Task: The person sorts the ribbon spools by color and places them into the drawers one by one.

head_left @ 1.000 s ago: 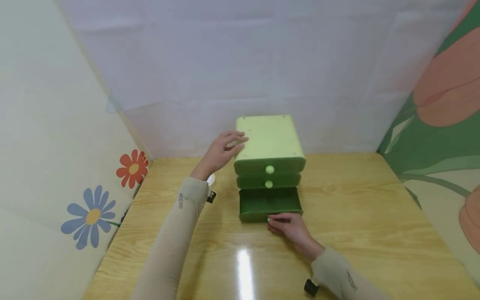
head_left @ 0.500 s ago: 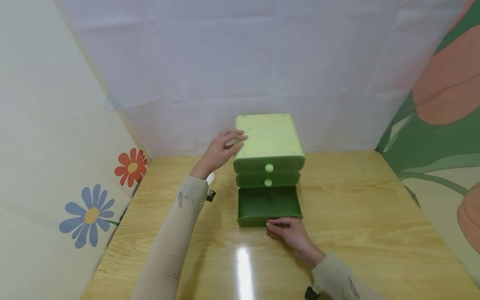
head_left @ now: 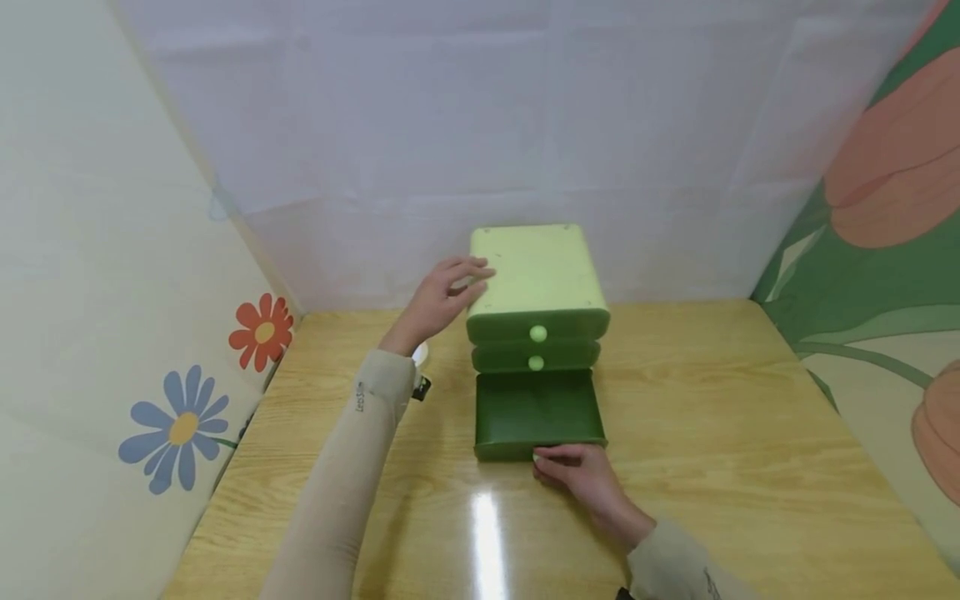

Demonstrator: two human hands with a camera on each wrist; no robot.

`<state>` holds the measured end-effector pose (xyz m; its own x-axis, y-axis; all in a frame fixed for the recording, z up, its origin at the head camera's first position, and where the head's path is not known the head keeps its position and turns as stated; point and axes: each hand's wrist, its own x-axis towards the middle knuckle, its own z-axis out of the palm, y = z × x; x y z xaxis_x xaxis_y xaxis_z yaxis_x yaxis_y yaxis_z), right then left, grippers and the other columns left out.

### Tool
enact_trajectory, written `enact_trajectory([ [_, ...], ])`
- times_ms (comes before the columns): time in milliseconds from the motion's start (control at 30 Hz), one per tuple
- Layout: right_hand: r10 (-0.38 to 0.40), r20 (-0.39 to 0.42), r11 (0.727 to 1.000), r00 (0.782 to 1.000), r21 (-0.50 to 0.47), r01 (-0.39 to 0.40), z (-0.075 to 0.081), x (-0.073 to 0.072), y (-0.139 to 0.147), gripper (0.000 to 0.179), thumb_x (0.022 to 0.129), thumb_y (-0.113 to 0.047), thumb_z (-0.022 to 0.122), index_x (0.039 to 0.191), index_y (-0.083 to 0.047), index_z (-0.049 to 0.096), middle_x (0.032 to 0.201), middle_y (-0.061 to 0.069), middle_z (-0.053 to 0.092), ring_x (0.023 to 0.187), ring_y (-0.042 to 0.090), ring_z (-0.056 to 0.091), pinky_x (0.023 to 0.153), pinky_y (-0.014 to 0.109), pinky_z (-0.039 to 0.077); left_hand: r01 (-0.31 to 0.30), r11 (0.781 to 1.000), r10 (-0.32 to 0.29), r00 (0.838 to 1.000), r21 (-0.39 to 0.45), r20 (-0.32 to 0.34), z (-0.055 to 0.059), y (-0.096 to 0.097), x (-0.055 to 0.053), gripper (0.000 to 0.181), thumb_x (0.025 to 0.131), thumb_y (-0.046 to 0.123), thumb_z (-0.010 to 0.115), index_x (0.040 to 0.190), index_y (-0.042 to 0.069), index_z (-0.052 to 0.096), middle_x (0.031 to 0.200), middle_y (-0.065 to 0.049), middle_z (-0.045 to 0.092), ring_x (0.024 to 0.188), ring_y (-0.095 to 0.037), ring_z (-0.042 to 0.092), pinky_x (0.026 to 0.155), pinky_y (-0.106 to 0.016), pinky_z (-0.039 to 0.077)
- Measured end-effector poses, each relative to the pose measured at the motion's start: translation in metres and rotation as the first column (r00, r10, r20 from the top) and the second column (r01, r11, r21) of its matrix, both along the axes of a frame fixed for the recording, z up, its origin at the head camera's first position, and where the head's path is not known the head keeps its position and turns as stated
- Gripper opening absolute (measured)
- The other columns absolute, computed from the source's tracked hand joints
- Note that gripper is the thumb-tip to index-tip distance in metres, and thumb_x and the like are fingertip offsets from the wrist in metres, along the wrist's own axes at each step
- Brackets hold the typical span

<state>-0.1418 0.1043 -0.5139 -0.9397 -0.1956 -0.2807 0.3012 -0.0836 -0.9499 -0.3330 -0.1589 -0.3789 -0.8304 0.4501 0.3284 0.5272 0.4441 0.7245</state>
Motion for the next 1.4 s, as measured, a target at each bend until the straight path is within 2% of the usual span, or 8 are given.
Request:
enact_trajectory([
  [633,0.010,-0.006,1.000,1.000,0.020,-0.010,-0.004,0.016,0.002,0.031,0.092,0.005,0.072,0.121,0.015,0.066,0.114,0.028,0.073,0.092,0.020,0.077,0.087,0.031,0.064,0.011,1.000,-0.012,1.000,0.025,0.014,0.000,0.001,-0.001,0.037,0.108,0.033,0.058,0.140,0.017,0.065,0.157,-0.003,0.048,0.148,-0.023,0.040,0.116,-0.046,0.048],
  [933,0.006,-0.005,1.000,1.000,0.017,-0.006,-0.005,0.022,0.003,0.031,0.091,0.006,0.072,0.120,0.015,0.066,0.115,0.028,0.073,0.093,0.021,0.077,0.088,0.030,0.064,0.006,1.000,-0.007,1.000,0.015,0.013,-0.002,0.001,0.000,0.040,0.108,0.037,0.056,0.141,0.017,0.064,0.157,-0.002,0.047,0.147,-0.022,0.040,0.116,-0.044,0.048],
  [1200,0.008,-0.007,1.000,1.000,0.030,-0.008,-0.004,0.027,0.003,0.030,0.091,0.006,0.072,0.119,0.015,0.067,0.112,0.028,0.074,0.092,0.021,0.077,0.087,0.031,0.064,-0.003,1.000,0.003,0.999,0.022,0.032,-0.004,0.002,-0.003,0.037,0.108,0.030,0.057,0.142,0.015,0.063,0.158,-0.004,0.046,0.148,-0.024,0.039,0.117,-0.048,0.047],
  [1400,0.007,-0.005,1.000,1.000,0.016,-0.007,-0.007,0.030,0.003,0.031,0.091,0.006,0.073,0.120,0.015,0.066,0.111,0.028,0.074,0.092,0.022,0.077,0.087,0.031,0.064,-0.011,0.999,0.010,0.999,0.033,0.038,-0.003,0.003,-0.001,0.038,0.108,0.029,0.058,0.142,0.014,0.063,0.158,-0.004,0.046,0.148,-0.025,0.039,0.117,-0.049,0.046],
])
